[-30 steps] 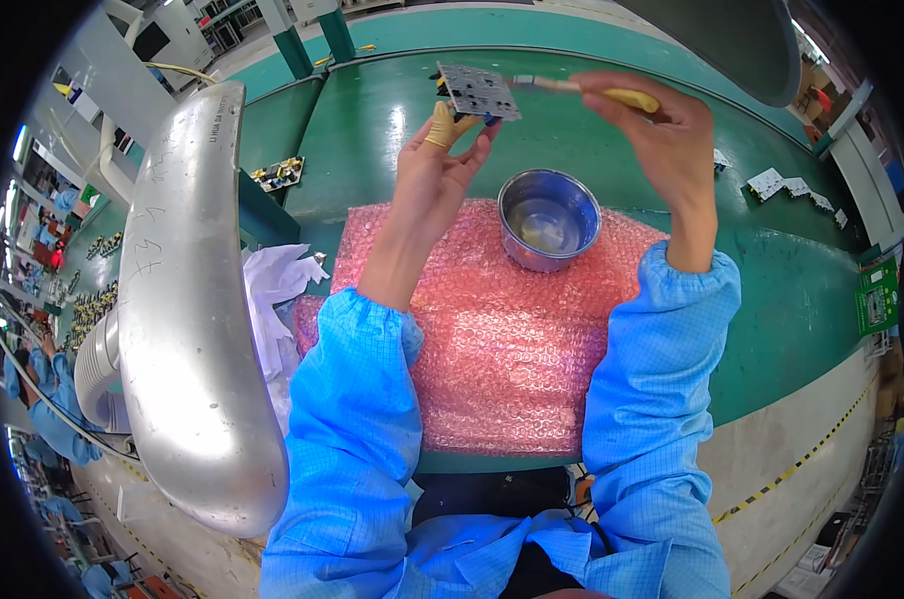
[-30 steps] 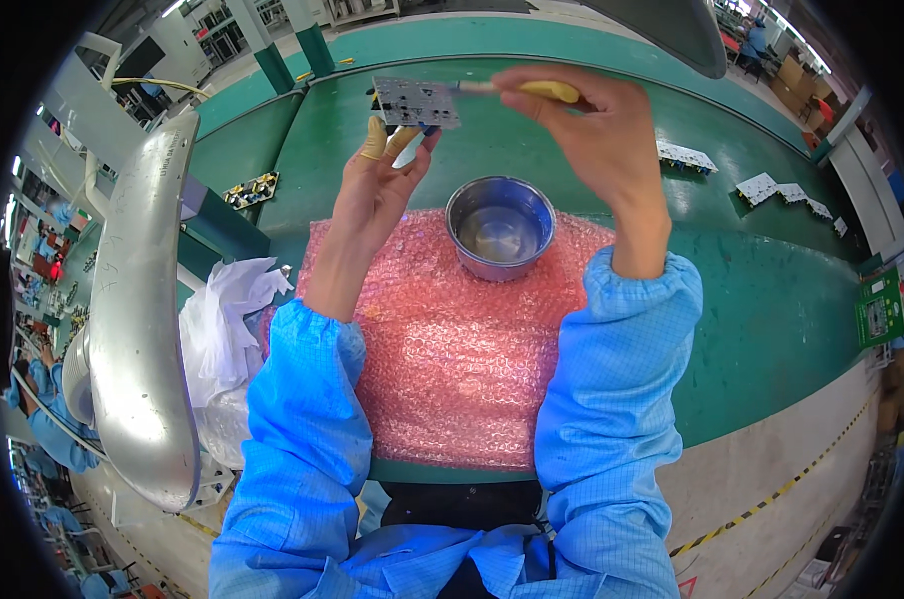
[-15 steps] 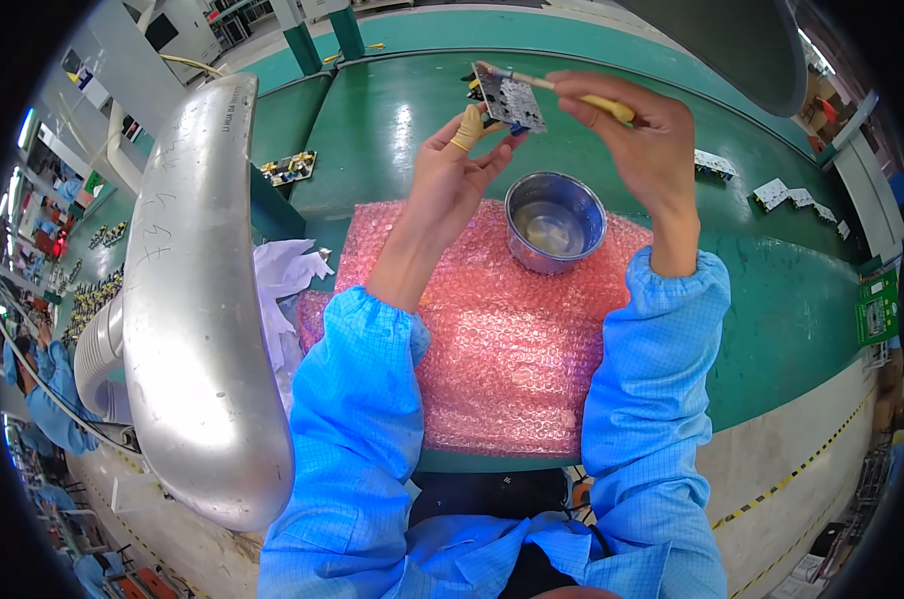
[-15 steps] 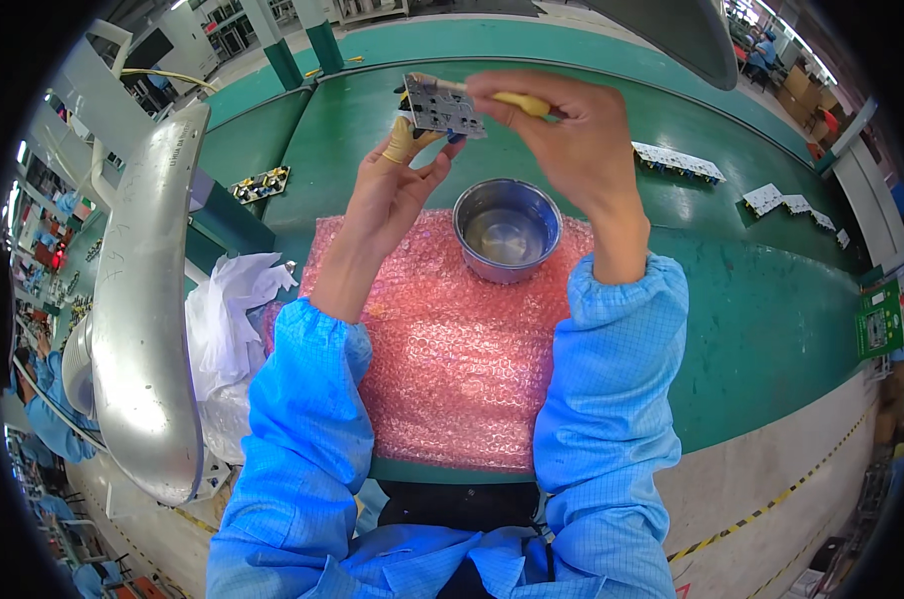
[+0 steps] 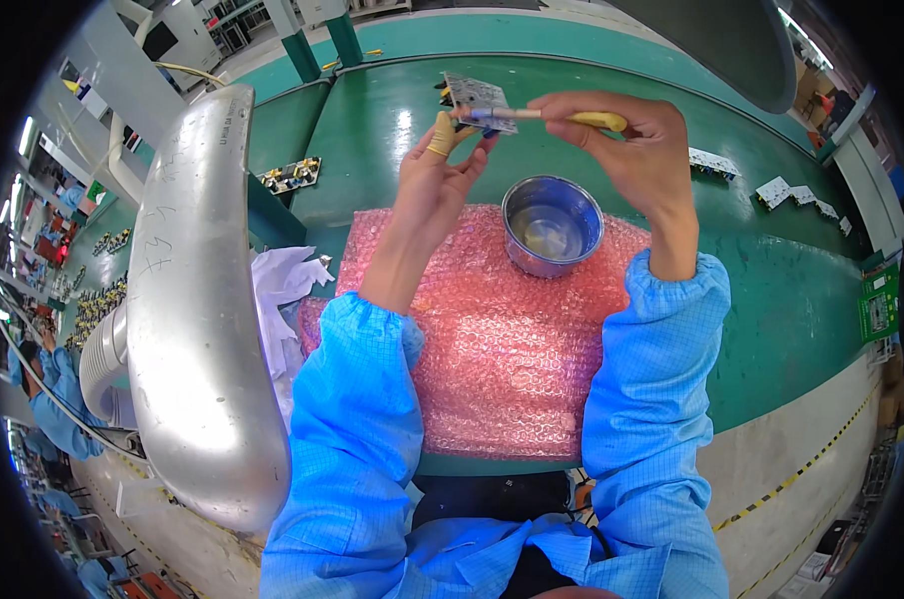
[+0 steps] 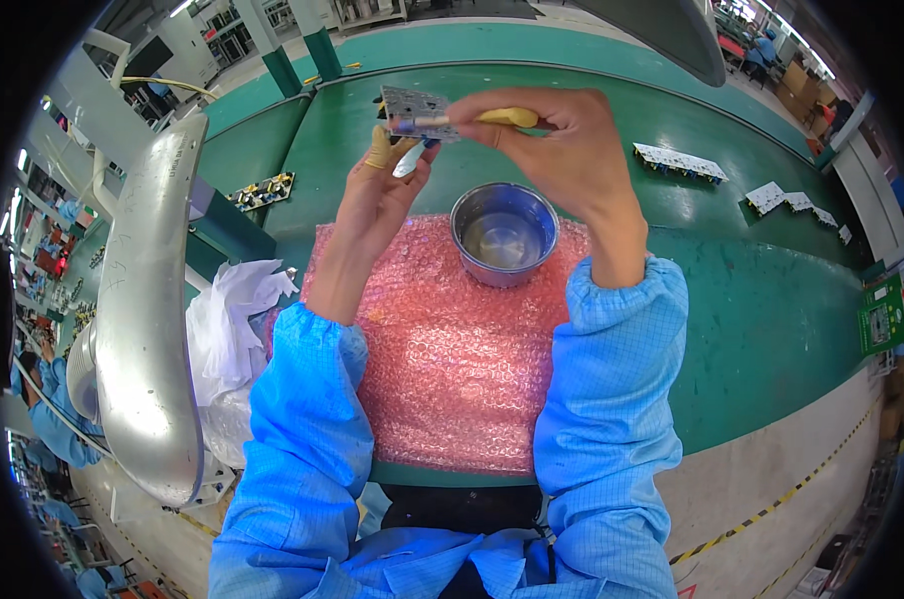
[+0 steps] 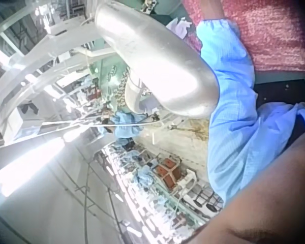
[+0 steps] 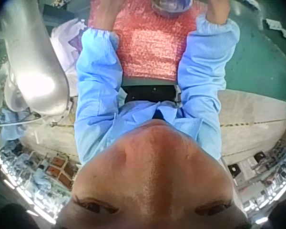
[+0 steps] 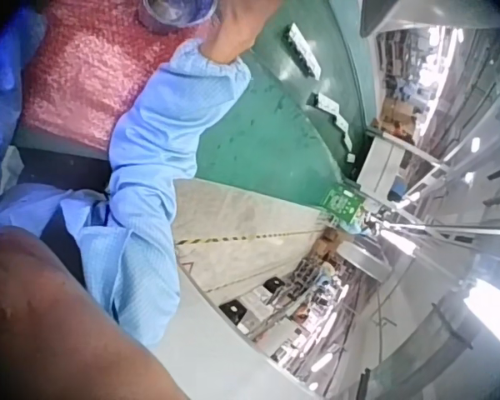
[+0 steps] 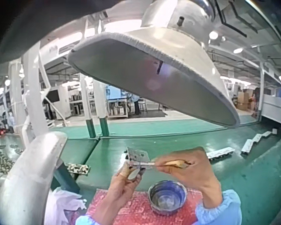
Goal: Applying a liquid substance to printed circuit boards using a brush at a manual assembly station.
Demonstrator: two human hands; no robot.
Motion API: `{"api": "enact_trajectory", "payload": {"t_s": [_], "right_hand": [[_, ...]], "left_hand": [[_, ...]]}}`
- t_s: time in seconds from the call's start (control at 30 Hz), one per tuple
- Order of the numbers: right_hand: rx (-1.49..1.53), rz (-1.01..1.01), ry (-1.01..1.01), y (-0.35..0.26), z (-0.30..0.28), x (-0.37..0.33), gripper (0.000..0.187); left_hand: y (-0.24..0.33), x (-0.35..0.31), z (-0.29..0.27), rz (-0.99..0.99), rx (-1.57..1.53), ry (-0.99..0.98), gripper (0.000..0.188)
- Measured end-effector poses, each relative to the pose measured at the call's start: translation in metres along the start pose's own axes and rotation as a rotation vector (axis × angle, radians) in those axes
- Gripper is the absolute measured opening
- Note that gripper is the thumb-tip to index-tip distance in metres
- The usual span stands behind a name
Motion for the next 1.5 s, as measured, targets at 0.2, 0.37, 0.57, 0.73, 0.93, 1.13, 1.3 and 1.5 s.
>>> {"api": "enact_trajectory", "payload": {"t_s": [0.2,0.37,0.57,0.73,0.93,1.13,1.3,1.5], "right_hand": [[0.005,0.002,0.165,0.014,-0.026,0.002,0.014],[-0.009,0.035,0.266,0.019,-0.037,0.003,0.013],[0.1,-0.003,0.297,0.014,-0.052,-0.006,0.013],[0.166,-0.001,0.337,0.007,-0.057,-0.005,0.014],[0.109,-0.005,0.311,0.013,-0.07,-0.011,0.016],[0.092,0.045,0.225,0.006,-0.054,-0.001,0.014],[0.011,-0.012,0.204,0.005,-0.052,0.0,0.013],[-0.017,0.015,0.172,0.016,-0.048,-0.003,0.012]], "left_hand": [[-0.005,0.014,-0.024,-0.045,-0.042,0.109,0.042],[-0.014,0.025,-0.081,-0.121,0.126,0.239,0.041],[-0.058,0.07,-0.053,-0.186,0.338,0.087,0.04],[-0.103,0.145,-0.009,0.286,1.712,-0.746,0.045],[-0.07,0.134,-0.055,-0.344,1.091,-0.189,0.03],[0.102,0.081,-0.156,-0.01,2.23,0.137,0.044],[0.172,0.048,-0.228,-0.487,2.445,0.695,0.063],[0.142,0.065,-0.224,-0.299,2.307,0.997,0.06]]}}
Point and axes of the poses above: each hand's wrist, its own x-axis towards the middle knuckle, its own z-axis out of the palm, y = z × x, the point moved 5 cm from there along x, towards the middle knuckle, and after that the axes turned 1 degree about y, right-handed, at the moved point
